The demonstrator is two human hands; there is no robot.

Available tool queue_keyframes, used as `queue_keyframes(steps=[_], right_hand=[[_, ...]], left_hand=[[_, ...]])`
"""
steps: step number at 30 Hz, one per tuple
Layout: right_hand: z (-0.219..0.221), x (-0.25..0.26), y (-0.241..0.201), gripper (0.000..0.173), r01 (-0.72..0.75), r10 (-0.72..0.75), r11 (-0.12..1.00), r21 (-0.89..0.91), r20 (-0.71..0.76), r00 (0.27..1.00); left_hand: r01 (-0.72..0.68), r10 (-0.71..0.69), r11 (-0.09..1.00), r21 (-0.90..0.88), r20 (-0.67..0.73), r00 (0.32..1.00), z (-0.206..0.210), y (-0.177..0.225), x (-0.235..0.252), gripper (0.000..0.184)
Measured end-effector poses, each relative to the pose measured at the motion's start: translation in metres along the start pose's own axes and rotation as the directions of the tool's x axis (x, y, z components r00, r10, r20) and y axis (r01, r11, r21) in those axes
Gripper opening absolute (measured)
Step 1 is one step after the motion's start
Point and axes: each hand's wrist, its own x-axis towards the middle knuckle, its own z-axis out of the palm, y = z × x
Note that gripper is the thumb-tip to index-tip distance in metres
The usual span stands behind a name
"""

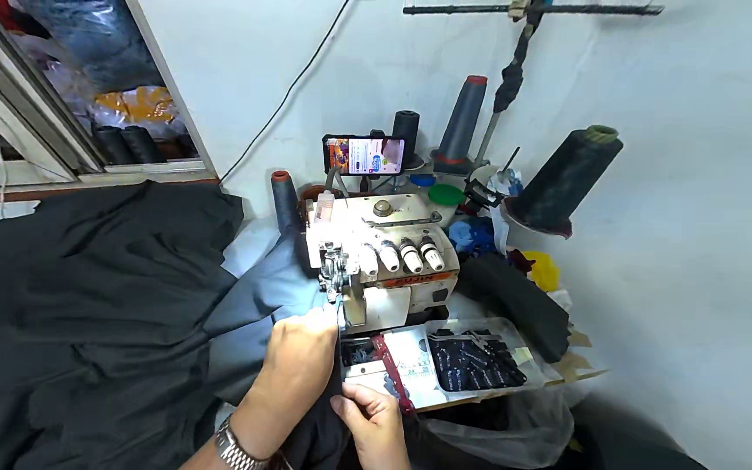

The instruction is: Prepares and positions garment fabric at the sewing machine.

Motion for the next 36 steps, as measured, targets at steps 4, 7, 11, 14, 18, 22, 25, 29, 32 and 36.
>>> queue_keyframes(steps=[4,7,11,14,18,22,25,29,32,36], right_hand=[[-0.001,0.000,0.007,0.015,-0.003,0.003,1.000,0.003,0.013,1.000],[-0.005,-0.008,0.013,0.013,-0.054,0.054,0.999,-0.003,0.029,0.998],[-0.007,-0.016,0.020,0.011,-0.088,0.089,0.996,-0.030,0.039,0.995],[-0.003,-0.019,0.017,0.009,-0.081,0.082,0.997,-0.008,0.017,0.997],[-0.004,-0.022,0.011,0.010,-0.108,0.103,0.990,0.089,0.065,0.993],[-0.014,-0.021,0.016,0.010,-0.159,0.156,0.986,0.049,0.055,0.986],[-0.015,-0.024,0.014,0.012,-0.159,0.156,0.986,0.044,0.064,0.986],[-0.014,-0.030,0.017,0.013,-0.144,0.141,0.988,0.051,0.072,0.987],[-0.014,-0.033,0.016,0.013,-0.121,0.119,0.992,0.024,0.074,0.990],[-0.015,-0.037,0.006,0.013,-0.100,0.100,0.995,-0.003,0.049,0.994]], left_hand=[[0.080,-0.080,0.990,-0.113,0.002,0.997,-0.001,-0.004,-0.016,0.016],[0.214,-0.211,0.886,-0.410,0.054,0.976,-0.005,-0.030,-0.047,0.020],[0.447,-0.420,0.377,-0.811,0.281,0.863,-0.006,-0.065,-0.068,0.013],[0.511,-0.465,0.179,-0.841,0.385,0.797,-0.015,-0.071,-0.059,0.018],[0.364,-0.346,0.598,-0.715,0.180,0.921,-0.018,-0.084,-0.045,0.017],[0.407,-0.328,0.703,-0.583,0.241,0.913,-0.027,-0.112,-0.034,0.011],[0.360,-0.290,0.674,-0.646,0.217,0.932,-0.037,-0.098,-0.036,0.016],[0.175,-0.166,0.735,-0.655,0.077,0.983,-0.042,-0.057,-0.057,0.026],[0.047,-0.026,0.849,-0.527,0.048,0.999,-0.038,-0.028,-0.075,0.028],[0.023,-0.015,0.897,-0.441,0.023,1.000,-0.030,-0.011,-0.082,0.026]])
